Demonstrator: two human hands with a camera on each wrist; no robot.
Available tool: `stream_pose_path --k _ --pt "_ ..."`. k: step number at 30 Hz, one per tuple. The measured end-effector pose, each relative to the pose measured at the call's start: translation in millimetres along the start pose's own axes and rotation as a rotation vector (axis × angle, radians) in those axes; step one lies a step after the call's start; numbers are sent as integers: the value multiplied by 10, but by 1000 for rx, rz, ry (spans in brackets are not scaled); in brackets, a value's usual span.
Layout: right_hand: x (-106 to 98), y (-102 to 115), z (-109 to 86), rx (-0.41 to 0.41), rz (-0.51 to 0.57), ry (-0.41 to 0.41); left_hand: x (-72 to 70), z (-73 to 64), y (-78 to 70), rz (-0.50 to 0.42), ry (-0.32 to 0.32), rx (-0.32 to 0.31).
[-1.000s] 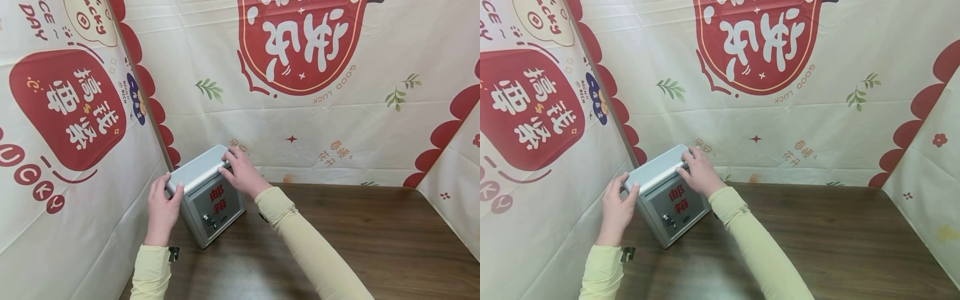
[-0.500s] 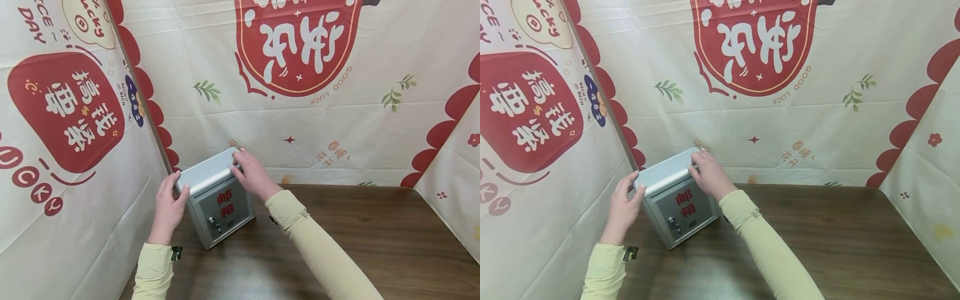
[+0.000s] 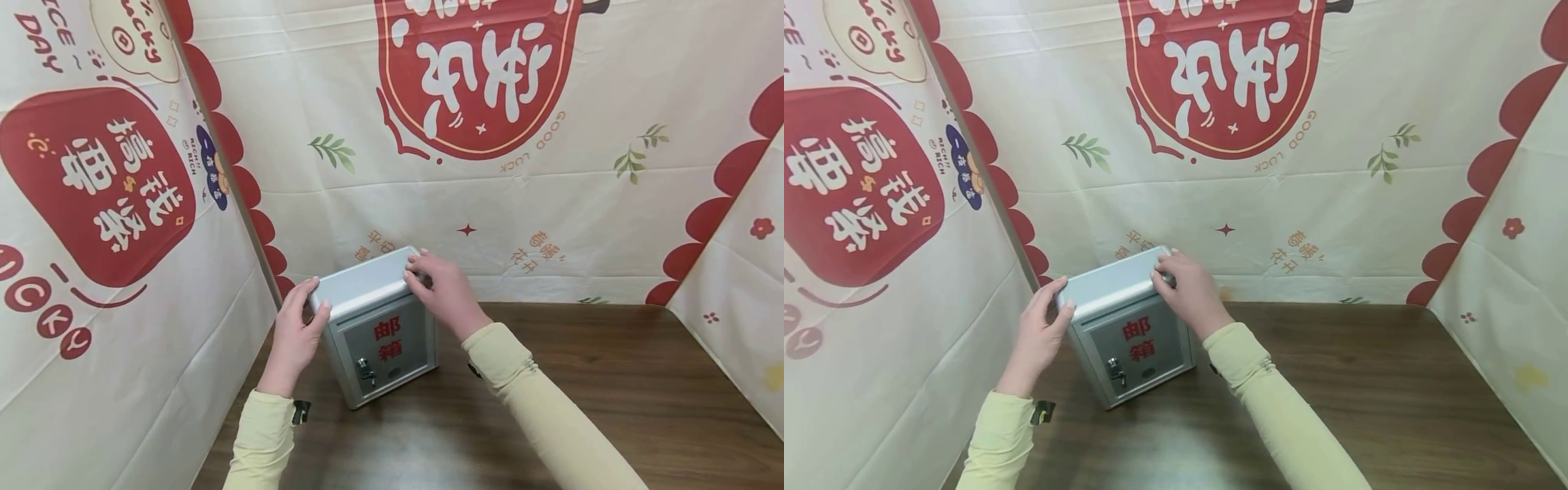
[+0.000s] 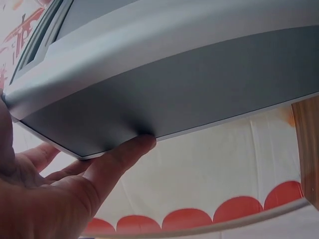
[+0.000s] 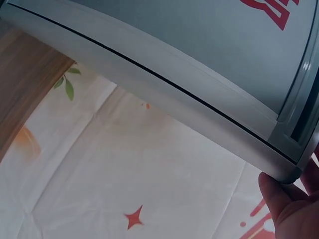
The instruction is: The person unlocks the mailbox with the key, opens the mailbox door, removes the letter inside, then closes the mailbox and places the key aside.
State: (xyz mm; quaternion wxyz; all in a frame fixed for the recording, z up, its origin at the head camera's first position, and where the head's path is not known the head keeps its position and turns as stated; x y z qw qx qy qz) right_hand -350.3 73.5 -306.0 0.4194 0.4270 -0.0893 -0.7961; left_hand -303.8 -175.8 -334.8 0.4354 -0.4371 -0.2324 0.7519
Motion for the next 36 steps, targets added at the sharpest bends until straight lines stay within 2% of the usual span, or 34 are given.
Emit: stream_pose_path --k 11,15,21,24,28,30,36 --pt "-417 -201 -215 44 -36 -145 356 102 -81 -113 91 57" --pt "-580 -307 -309 118 -8 -186 487 136 -147 -131 124 83" --pt "-759 -575 -439 342 183 -142 686 191 -252 -163 156 120" --pt "-811 -690 -498 425 226 -95 772 209 -278 -160 176 124" --pt "-914 -773 -574 472 200 -75 885 231 -315 -166 208 122" --pt "-976 -789 -608 478 176 -86 916 238 -397 -181 221 131" --pt "-1141 -807 -727 481 132 -142 1081 304 -450 -217 261 157"
Point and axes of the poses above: each hand's wrist, its own z-axis towards the middle knuckle, its own x-axis out of the palm, y = z × x, the point moved 7 cm from there along z, towards the middle knuckle, and after that the axes turned 5 degrees about x, right-handed, at the moved point
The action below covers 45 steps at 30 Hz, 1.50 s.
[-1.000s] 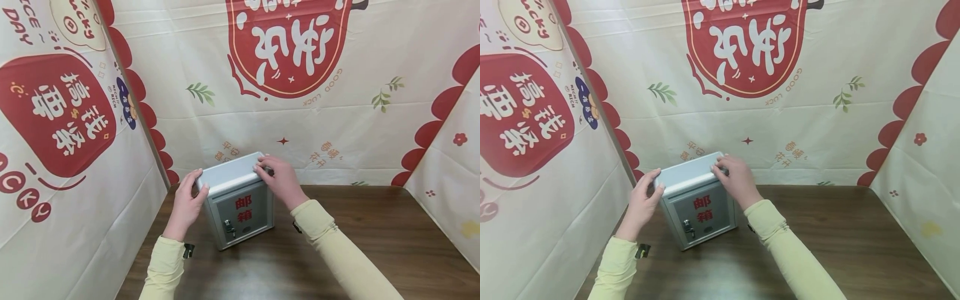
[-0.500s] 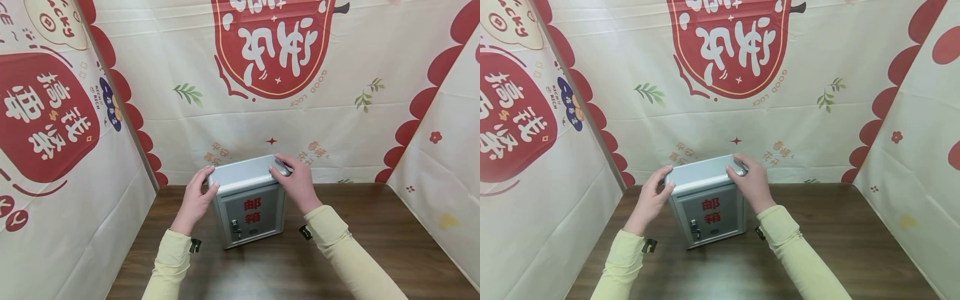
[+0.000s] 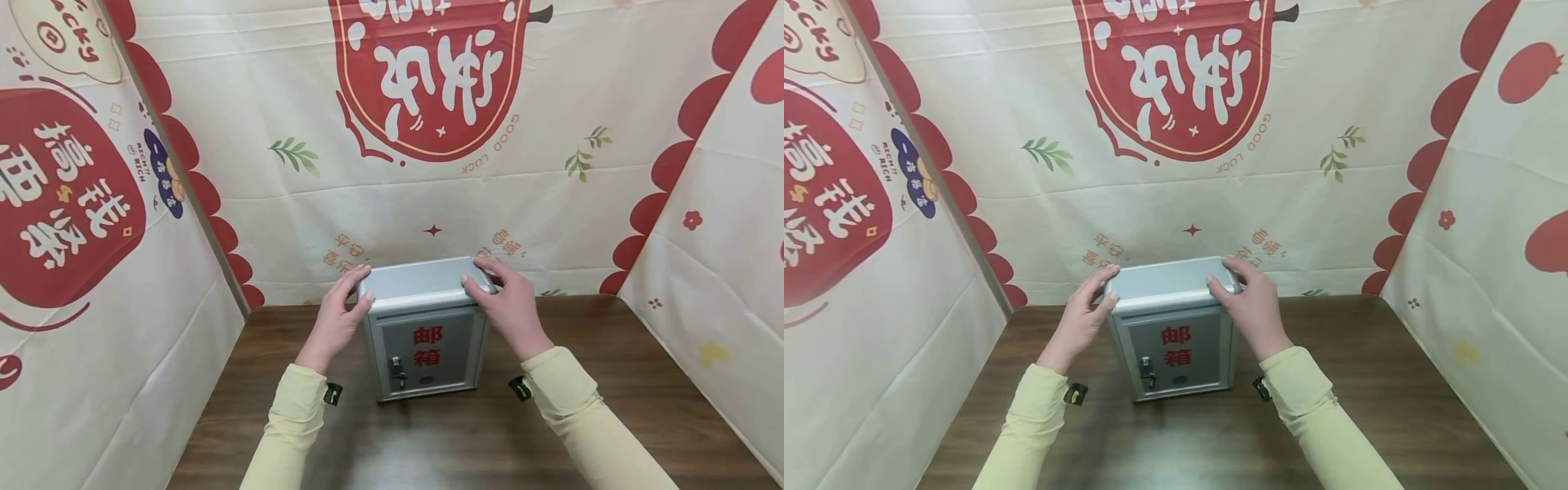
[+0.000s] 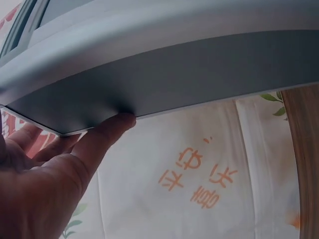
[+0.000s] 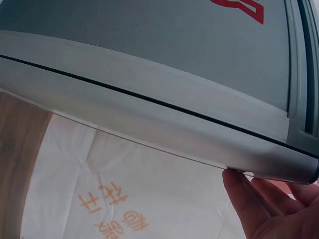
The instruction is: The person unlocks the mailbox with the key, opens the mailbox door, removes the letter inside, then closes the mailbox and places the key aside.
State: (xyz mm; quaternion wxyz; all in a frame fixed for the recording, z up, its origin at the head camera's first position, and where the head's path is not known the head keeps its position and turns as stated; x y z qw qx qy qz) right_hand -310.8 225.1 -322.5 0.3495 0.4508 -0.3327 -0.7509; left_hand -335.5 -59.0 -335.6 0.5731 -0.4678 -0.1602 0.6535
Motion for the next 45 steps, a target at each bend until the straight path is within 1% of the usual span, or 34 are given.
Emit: stream_pose_path --k 1,4,8,15,19,22,27,30,33,35,39,45 --pt "-19 -6 -14 -1 -4 -11 21 17 60 0 0 9" --pt "-66 -5 -51 -6 -24 -40 58 50 65 -11 7 26" --pt "-114 4 -87 -20 -55 -71 104 86 81 -15 15 34" --pt "-195 -31 -130 -14 -79 -107 200 147 68 -31 25 41" --pt "-227 -25 -126 -25 -80 -109 222 172 42 -25 32 47" --pt "-242 -34 -117 -22 -76 -101 235 182 8 11 49 44" --pt "-259 -71 -105 -13 -90 -101 257 212 -63 91 105 -16" --pt "-256 -71 -100 -17 -97 -101 278 254 -127 154 141 -26" --pt "-238 -77 -93 -15 -92 -98 314 310 -191 222 183 0" --pt "-228 -76 -90 -14 -92 -93 338 340 -214 243 202 21" --pt "-224 -75 -77 -13 -92 -88 364 360 -203 232 214 42" --pt "-252 -88 -81 -9 -68 -107 391 365 -175 215 220 103"
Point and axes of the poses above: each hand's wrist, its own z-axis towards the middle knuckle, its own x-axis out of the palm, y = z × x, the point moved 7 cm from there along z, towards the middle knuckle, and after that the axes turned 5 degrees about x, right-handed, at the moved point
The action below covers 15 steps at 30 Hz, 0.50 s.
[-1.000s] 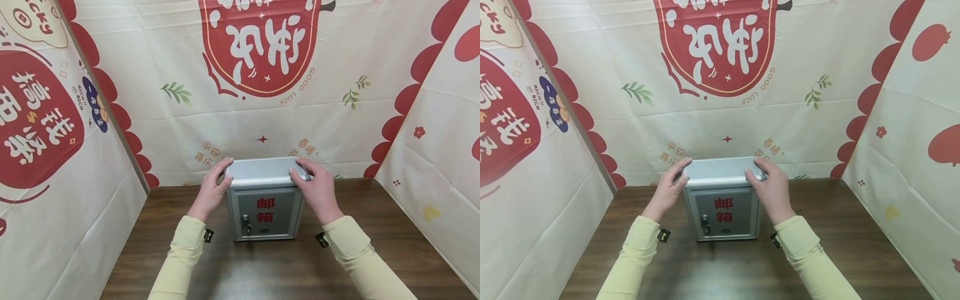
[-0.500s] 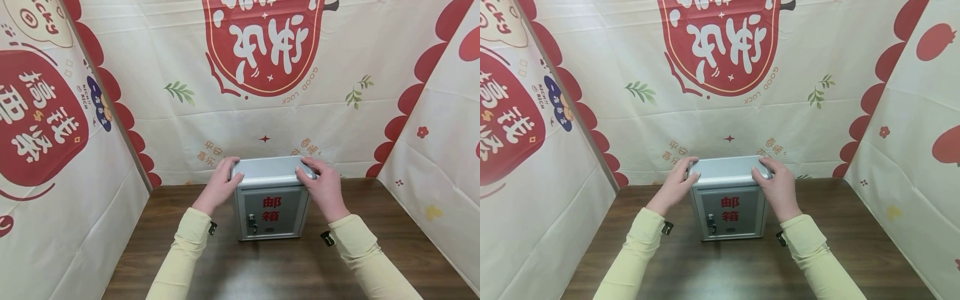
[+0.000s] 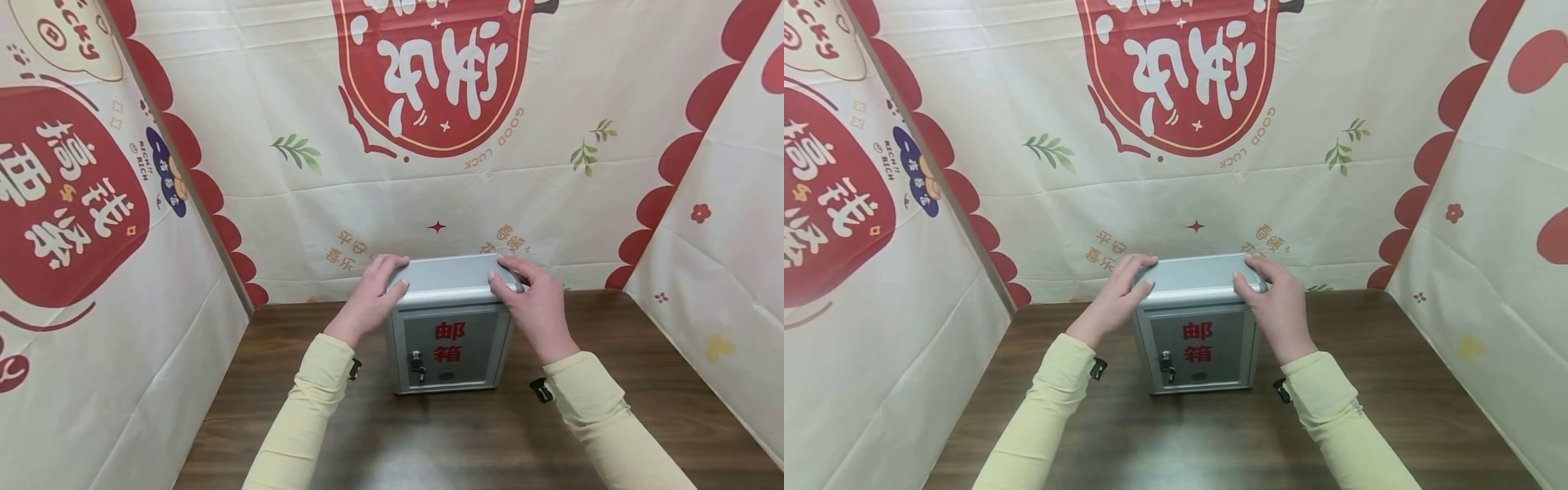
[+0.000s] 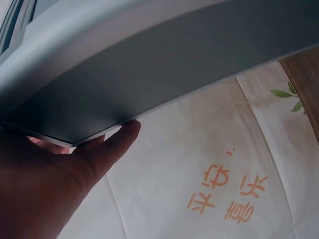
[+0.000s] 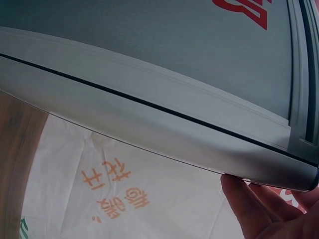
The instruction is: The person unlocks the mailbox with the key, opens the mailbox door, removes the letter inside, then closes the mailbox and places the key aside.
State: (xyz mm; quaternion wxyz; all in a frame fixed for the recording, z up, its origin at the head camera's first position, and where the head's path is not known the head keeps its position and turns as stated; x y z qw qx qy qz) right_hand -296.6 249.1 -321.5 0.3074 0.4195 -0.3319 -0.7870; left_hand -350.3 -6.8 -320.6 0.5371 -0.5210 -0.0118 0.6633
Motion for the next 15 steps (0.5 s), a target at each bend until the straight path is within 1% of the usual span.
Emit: stream_pose_path --k 7,11,15 --pt "-36 3 -35 -1 2 -24 23 -7 -19 -8 33 10" --pt "-39 13 -33 -19 -2 -38 23 5 -27 -10 33 9" --pt "-9 15 -37 -21 -9 -30 30 16 9 -4 34 -5"
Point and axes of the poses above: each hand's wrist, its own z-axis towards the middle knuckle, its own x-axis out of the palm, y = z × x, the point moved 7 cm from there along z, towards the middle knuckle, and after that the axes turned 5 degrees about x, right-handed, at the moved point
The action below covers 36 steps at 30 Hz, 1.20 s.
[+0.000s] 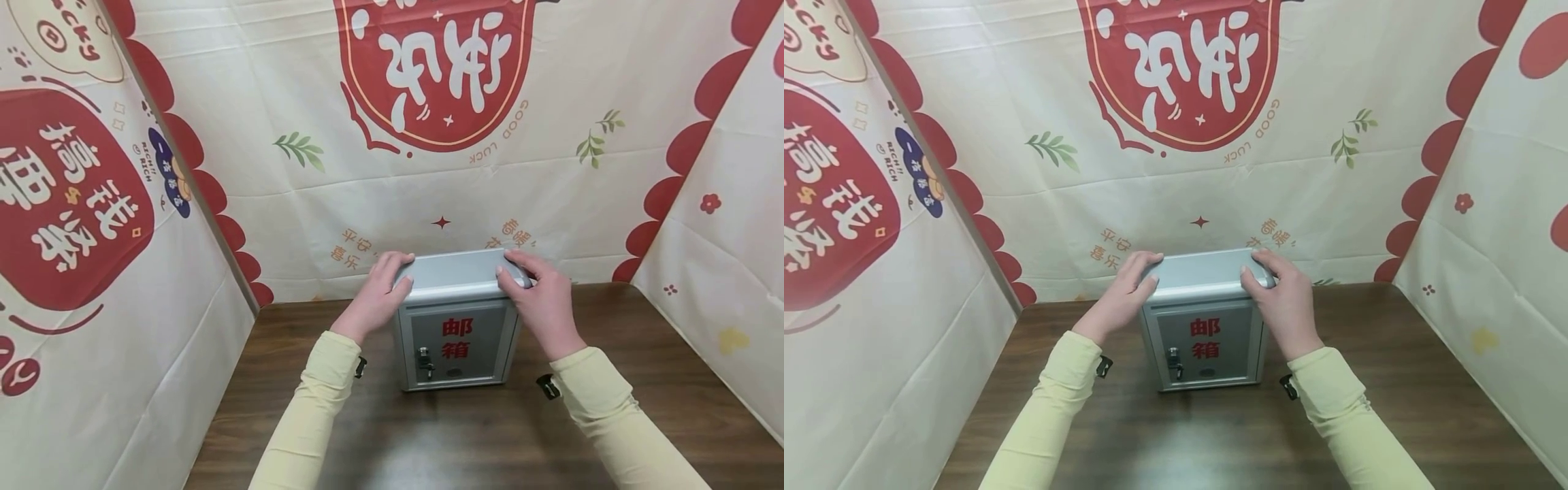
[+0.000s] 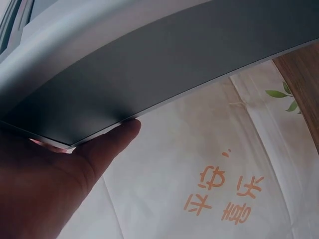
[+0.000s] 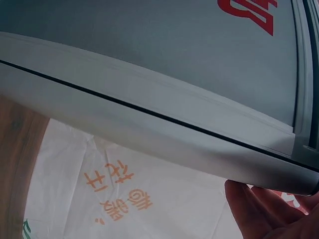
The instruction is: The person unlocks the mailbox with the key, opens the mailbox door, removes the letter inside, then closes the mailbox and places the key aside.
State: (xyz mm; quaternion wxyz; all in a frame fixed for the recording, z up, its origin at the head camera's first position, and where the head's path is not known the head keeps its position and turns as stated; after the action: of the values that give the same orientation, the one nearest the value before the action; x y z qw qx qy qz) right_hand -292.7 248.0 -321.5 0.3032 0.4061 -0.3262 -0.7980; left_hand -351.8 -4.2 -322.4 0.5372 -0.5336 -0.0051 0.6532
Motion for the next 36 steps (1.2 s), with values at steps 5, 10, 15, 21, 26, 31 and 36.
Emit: stream_pose_path --k 5,10,15,21,26,31,36 --pt "18 74 -19 -25 -71 42 -9 -4 2 -4 1 -19" --pt "47 157 -61 -104 -179 54 -6 -16 12 -6 4 -33" --pt "54 312 -177 -258 -224 -26 -11 -19 20 1 -6 -38" --pt "36 561 -411 -426 -190 -141 -13 -5 -6 3 -1 -31" --pt "128 717 -634 -507 -194 -141 -9 9 -14 3 -2 -23" --pt "329 772 -841 -534 -228 -45 -12 7 -4 5 -5 -24" --pt "566 719 -1006 -530 -225 53 -20 -4 -4 4 -14 -20"
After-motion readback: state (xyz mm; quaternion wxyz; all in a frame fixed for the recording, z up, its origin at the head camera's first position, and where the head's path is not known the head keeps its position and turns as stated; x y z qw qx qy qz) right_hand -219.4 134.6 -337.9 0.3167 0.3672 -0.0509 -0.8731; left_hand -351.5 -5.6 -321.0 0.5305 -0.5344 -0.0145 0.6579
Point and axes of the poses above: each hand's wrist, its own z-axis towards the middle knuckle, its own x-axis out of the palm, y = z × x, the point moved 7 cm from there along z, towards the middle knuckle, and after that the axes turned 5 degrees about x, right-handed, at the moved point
